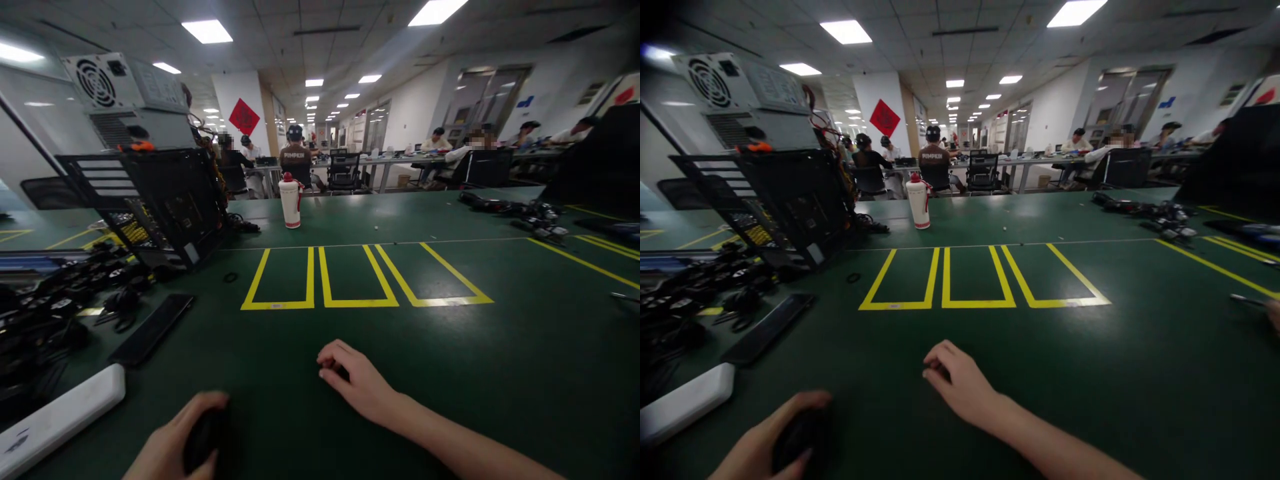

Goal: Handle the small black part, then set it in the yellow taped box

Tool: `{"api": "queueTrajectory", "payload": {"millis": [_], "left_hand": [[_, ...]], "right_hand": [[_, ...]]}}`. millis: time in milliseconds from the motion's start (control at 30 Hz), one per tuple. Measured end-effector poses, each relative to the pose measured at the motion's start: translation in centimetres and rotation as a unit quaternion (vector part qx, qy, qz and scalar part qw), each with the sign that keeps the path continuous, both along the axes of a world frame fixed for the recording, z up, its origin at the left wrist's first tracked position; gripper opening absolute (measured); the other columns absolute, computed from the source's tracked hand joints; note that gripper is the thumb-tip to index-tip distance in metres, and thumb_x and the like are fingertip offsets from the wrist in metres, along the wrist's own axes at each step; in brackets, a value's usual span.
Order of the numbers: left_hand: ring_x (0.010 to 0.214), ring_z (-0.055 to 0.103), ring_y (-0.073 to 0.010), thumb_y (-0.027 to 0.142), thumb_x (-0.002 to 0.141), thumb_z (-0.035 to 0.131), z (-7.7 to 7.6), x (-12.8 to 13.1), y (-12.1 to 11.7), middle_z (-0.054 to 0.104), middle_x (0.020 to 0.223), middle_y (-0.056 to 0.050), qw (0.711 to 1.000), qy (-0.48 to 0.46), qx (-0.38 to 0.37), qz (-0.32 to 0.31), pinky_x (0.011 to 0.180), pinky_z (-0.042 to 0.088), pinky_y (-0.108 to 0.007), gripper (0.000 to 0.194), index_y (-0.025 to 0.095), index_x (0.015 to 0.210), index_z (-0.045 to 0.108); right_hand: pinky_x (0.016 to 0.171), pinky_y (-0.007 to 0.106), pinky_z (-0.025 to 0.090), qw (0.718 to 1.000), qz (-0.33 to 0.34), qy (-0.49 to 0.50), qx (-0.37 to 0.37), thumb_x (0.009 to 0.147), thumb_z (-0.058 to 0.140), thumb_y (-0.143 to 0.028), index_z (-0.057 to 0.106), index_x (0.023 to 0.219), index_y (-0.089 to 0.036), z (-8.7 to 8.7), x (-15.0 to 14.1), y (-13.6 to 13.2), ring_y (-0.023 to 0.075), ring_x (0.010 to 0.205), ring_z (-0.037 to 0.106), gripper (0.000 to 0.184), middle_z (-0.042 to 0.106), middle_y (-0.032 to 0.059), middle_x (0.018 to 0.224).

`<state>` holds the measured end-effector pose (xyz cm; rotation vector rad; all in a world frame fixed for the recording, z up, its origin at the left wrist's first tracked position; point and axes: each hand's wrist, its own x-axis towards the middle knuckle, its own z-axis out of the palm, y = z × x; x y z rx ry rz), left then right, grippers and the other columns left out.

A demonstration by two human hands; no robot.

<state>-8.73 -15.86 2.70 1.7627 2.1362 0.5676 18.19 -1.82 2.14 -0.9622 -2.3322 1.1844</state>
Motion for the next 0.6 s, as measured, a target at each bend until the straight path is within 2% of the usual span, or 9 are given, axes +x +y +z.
{"api": "queueTrajectory", "payload": {"millis": [33, 100, 200, 300, 367, 467, 533, 567, 600], "left_hand": [[0.093, 0.057, -0.0184, 0.027, 0.067, 0.059, 0.1, 0.8, 2.0, 0.059, 0.105, 0.005, 0.999, -0.017, -0.006, -0.039, 0.081, 0.047, -0.03, 0.036, 0.035, 0.101, 0.052], [0.093, 0.057, -0.0195, 0.026, 0.067, 0.055, 0.1, 2.8, 6.8, 0.056, 0.108, 0.001, 0.991, -0.055, -0.011, -0.119, 0.082, 0.046, -0.03, 0.04, 0.028, 0.106, 0.049], [0.091, 0.056, -0.0207, 0.026, 0.066, 0.058, 0.0, 6.3, 13.8, 0.055, 0.106, -0.002, 0.987, -0.056, 0.013, -0.148, 0.079, 0.046, -0.032, 0.042, 0.025, 0.106, 0.047], [0.094, 0.054, -0.022, 0.029, 0.072, 0.054, -0.4, 9.2, 17.8, 0.051, 0.111, -0.004, 0.98, -0.073, 0.048, -0.18, 0.08, 0.044, -0.035, 0.041, 0.024, 0.111, 0.043], [0.096, 0.053, -0.0241, 0.031, 0.07, 0.057, -0.5, 9.9, 18.6, 0.048, 0.114, -0.008, 0.975, -0.094, 0.048, -0.198, 0.081, 0.044, -0.038, 0.058, 0.022, 0.122, 0.033], [0.105, 0.048, -0.0278, 0.035, 0.06, 0.067, 0.2, 8.7, 17.9, 0.033, 0.129, -0.012, 0.959, -0.122, 0.032, -0.255, 0.084, 0.044, -0.038, 0.091, 0.022, 0.133, 0.014], [0.111, 0.044, -0.0271, 0.041, 0.064, 0.064, 0.8, 6.1, 16.9, 0.02, 0.138, -0.009, 0.957, -0.101, 0.043, -0.268, 0.086, 0.043, -0.037, 0.086, 0.028, 0.133, 0.015], [0.113, 0.042, -0.0256, 0.04, 0.07, 0.058, 1.0, 4.1, 16.2, 0.019, 0.139, -0.006, 0.965, -0.07, 0.059, -0.245, 0.088, 0.041, -0.036, 0.072, 0.031, 0.131, 0.02], [0.115, 0.04, -0.0245, 0.038, 0.076, 0.051, 1.0, 1.6, 15.5, 0.022, 0.137, -0.004, 0.978, -0.029, 0.085, -0.189, 0.09, 0.04, -0.036, 0.057, 0.031, 0.128, 0.028]], "right_hand": [[0.077, 0.028, 0.047, 1.0, -0.013, 0.009, -0.003, 0.082, 0.041, -0.03, 0.054, 0.097, -0.023, -0.2, -0.7, 0.9, 0.0118, 0.088, 0.055, 0.021, 0.055, 0.0006, 0.101], [0.076, 0.028, 0.047, 0.999, -0.046, 0.026, 0.004, 0.082, 0.041, -0.032, 0.054, 0.096, -0.021, -0.6, -2.1, 2.4, 0.0122, 0.086, 0.056, 0.021, 0.056, 0.0009, 0.097], [0.081, 0.03, 0.046, 0.993, -0.098, 0.065, -0.002, 0.082, 0.041, -0.034, 0.05, 0.105, -0.02, -0.9, -3.2, 4.2, 0.0137, 0.092, 0.055, 0.028, 0.056, 0.0033, 0.103], [0.089, 0.033, 0.043, 0.987, -0.135, 0.079, -0.023, 0.079, 0.045, -0.038, 0.036, 0.121, -0.022, -1.2, -3.3, 5.3, 0.0165, 0.106, 0.05, 0.046, 0.049, 0.0053, 0.119], [0.092, 0.037, 0.041, 0.986, -0.149, 0.065, -0.031, 0.077, 0.049, -0.039, 0.028, 0.127, -0.023, -1.3, -3.1, 5.9, 0.0186, 0.112, 0.046, 0.057, 0.044, 0.0059, 0.125], [0.092, 0.036, 0.041, 0.988, -0.142, 0.052, -0.044, 0.077, 0.048, -0.037, 0.031, 0.127, -0.022, -1.7, -2.7, 6.5, 0.0183, 0.11, 0.047, 0.054, 0.046, 0.0057, 0.124], [0.092, 0.036, 0.041, 0.989, -0.134, 0.048, -0.042, 0.078, 0.046, -0.035, 0.034, 0.125, -0.023, -1.9, -2.6, 6.7, 0.0177, 0.109, 0.049, 0.05, 0.047, 0.0044, 0.123], [0.092, 0.036, 0.041, 0.989, -0.134, 0.043, -0.038, 0.078, 0.045, -0.035, 0.034, 0.125, -0.024, -2.1, -2.5, 6.8, 0.0179, 0.108, 0.049, 0.049, 0.047, 0.0037, 0.124], [0.091, 0.036, 0.041, 0.99, -0.135, 0.038, -0.035, 0.079, 0.045, -0.034, 0.034, 0.125, -0.025, -2.2, -2.5, 6.8, 0.0181, 0.108, 0.049, 0.049, 0.047, 0.0031, 0.124]]}}
